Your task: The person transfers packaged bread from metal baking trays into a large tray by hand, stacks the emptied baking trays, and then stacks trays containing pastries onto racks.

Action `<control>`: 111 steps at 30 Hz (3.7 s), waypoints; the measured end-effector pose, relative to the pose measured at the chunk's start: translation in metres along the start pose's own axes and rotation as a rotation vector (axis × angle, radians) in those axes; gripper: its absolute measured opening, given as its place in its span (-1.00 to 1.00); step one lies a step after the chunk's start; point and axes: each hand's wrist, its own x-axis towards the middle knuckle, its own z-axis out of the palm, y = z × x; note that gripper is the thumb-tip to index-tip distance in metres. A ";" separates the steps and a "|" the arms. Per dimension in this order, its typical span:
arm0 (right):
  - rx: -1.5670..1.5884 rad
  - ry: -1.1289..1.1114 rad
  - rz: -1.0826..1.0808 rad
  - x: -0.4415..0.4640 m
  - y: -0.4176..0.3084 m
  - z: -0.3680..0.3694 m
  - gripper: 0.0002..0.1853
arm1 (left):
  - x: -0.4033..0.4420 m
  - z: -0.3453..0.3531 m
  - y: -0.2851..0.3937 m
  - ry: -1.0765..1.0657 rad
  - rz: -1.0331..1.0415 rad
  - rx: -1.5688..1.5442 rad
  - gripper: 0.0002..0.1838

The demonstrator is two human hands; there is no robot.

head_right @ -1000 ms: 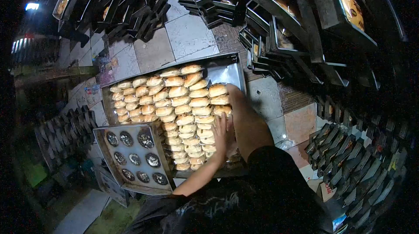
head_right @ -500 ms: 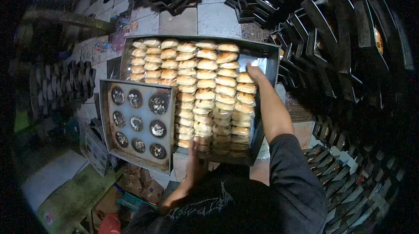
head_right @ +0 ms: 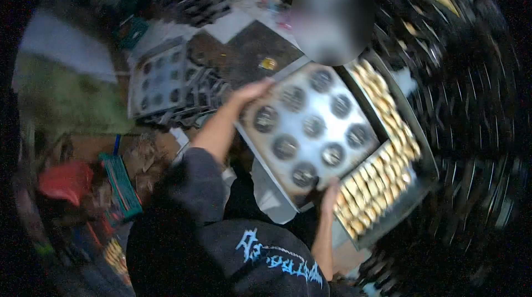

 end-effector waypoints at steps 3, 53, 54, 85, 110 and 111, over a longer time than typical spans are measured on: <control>-0.134 0.267 0.026 -0.028 -0.053 0.051 -0.45 | 0.004 -0.021 -0.044 -0.230 0.194 0.145 -0.15; 0.634 0.379 -0.126 0.528 -0.532 0.359 -0.69 | 0.480 -0.421 0.244 0.455 0.284 -0.319 -0.73; 0.629 0.445 -0.181 0.530 -0.552 0.341 -0.70 | 0.508 -0.409 0.295 0.461 0.441 -0.324 -0.68; 1.182 0.582 -0.366 1.067 -1.083 0.158 -0.44 | 0.978 -0.416 1.374 -0.076 1.322 -0.911 -0.55; 0.916 1.785 -0.337 0.907 -0.995 0.237 -0.88 | 1.050 -0.305 1.606 -0.596 1.034 -0.516 -0.43; 0.877 1.766 -0.476 0.883 -0.985 0.249 -0.88 | 1.079 -0.308 1.629 -0.578 1.047 -0.424 -0.47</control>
